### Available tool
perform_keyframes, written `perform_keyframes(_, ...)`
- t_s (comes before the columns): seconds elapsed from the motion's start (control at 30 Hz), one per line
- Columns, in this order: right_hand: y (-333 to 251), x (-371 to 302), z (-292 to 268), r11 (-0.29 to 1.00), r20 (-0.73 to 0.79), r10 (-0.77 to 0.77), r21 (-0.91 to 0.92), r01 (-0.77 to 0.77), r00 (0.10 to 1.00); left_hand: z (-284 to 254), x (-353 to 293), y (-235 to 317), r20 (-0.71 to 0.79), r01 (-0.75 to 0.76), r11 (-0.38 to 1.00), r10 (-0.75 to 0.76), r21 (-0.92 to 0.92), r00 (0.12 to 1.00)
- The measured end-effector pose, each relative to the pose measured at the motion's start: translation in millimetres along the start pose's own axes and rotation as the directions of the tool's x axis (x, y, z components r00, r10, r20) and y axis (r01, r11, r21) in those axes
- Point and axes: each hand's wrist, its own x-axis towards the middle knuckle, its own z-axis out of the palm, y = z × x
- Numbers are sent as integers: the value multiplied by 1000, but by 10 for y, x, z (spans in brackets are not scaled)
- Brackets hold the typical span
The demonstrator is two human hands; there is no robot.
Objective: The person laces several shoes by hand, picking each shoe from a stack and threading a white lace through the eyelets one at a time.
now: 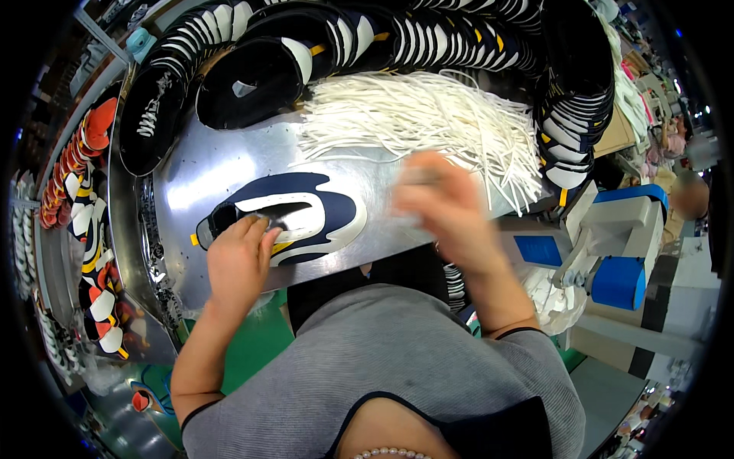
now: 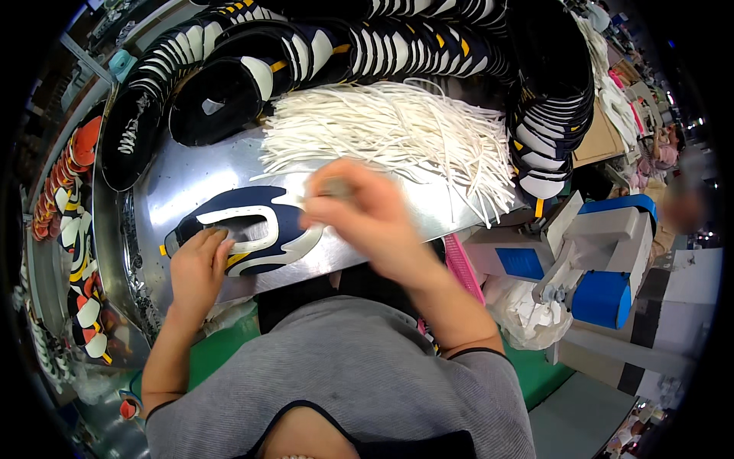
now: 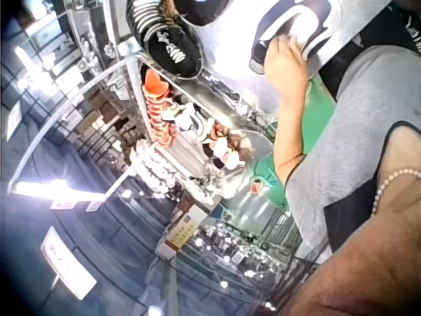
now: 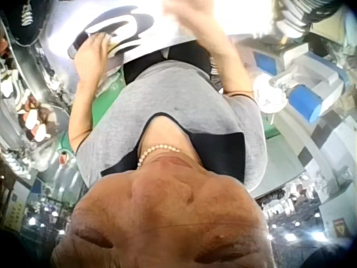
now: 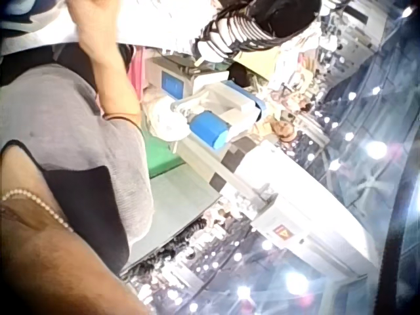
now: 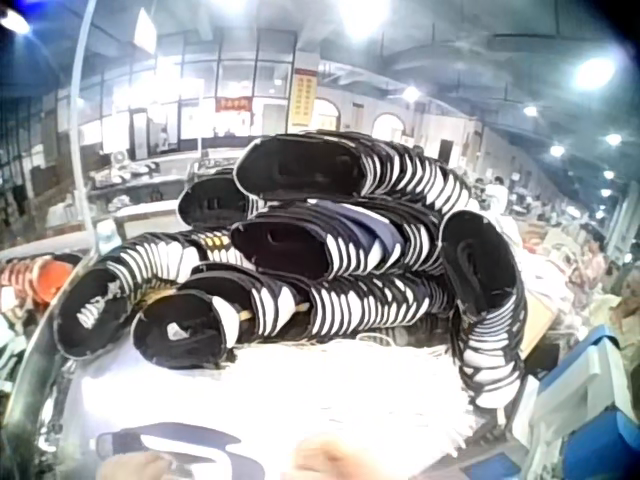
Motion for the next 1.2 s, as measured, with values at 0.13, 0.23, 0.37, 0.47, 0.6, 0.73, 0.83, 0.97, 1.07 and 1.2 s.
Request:
perform_keyframes(0.13, 1206, 322, 197, 965, -9, 260, 22, -260, 966, 190, 88, -441, 564, 586, 761, -365, -277, 741)
perform_keyframes(0.23, 1478, 427, 294, 973, -64, 228, -11, -229, 971, 262, 253, -436, 920, 954, 171, -267, -246, 285)
perform_keyframes(0.37, 1427, 428, 401, 966, -111, 233, -83, -243, 966, 375, 302, -243, 866, 860, -114, -128, -497, 484)
perform_keyframes(0.47, 1447, 410, 378, 969, -215, 152, -161, -189, 965, 314, 281, 50, 832, 817, -178, -210, -548, 513)
perform_keyframes(0.6, 1388, 402, 418, 983, -176, 43, -166, -73, 984, 386, 179, 181, 745, 692, -280, -301, -666, 595)
perform_keyframes(0.73, 1211, 338, 454, 971, -194, 2, -234, -49, 981, 379, 210, 234, 689, 611, -320, -285, -724, 666)
perform_keyframes(0.83, 1131, 292, 515, 978, -197, 23, -198, -63, 980, 379, 202, 256, 527, 491, -195, -389, -849, 756)
perform_keyframes(0.97, 1110, 261, 491, 950, -119, 56, -300, -90, 991, 402, 111, 298, 455, 468, -93, -462, -879, 761)
perform_keyframes(1.07, 975, 178, 439, 943, -49, 20, -331, -35, 999, 379, 117, 416, 344, 388, -40, -552, -921, 760)
perform_keyframes(1.2, 876, 70, 365, 913, 2, 72, -402, -66, 997, 442, 74, 352, 425, 441, -74, -448, -895, 787)
